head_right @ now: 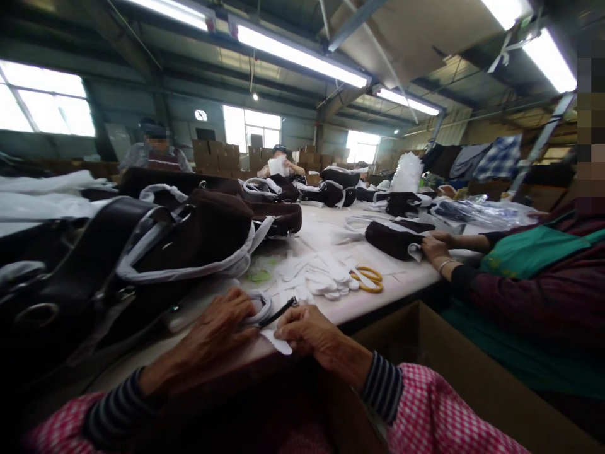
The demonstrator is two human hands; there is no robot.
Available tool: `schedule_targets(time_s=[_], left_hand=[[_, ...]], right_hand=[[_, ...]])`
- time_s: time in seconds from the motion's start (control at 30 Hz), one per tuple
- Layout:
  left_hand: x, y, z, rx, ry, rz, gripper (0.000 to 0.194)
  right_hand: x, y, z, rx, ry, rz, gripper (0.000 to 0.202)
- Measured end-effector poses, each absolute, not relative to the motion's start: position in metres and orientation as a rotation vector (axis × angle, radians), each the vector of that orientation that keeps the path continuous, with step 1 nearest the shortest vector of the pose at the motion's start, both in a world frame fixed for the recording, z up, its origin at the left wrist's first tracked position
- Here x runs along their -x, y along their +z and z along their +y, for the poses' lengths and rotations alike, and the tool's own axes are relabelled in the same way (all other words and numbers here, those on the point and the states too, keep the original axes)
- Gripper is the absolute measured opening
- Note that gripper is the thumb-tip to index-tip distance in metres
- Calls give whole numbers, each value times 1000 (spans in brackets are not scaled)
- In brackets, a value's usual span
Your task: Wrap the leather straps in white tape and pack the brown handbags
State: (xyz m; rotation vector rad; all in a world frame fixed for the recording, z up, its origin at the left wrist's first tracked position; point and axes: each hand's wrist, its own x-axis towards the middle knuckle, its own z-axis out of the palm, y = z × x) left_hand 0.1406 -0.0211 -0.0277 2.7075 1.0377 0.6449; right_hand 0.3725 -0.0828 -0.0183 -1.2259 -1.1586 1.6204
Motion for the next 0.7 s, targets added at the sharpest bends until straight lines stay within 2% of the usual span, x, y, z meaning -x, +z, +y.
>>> schedule_targets(time_s=[0.2,0.33,0.43,0.63,0.7], left_hand=[[-152,-8,-33,-2894,405,1084,7],[-158,-8,-30,-2948,392,1013,17],[-154,-18,-18,-2892,433,919,17],[-142,-42,4,-2713,669,800,25],[-139,-39,4,-2651,624,779,24]], right_hand=[[-365,-20,-90,1183,1576,-1077,24],[-363,-19,-88,1196,1564,-1224,32],[-363,-22,-85,1106,1517,-1359,38],[-353,-33,-72,979,1090,-1592,9],[-352,-35,-68,994,1036,-1538,8]])
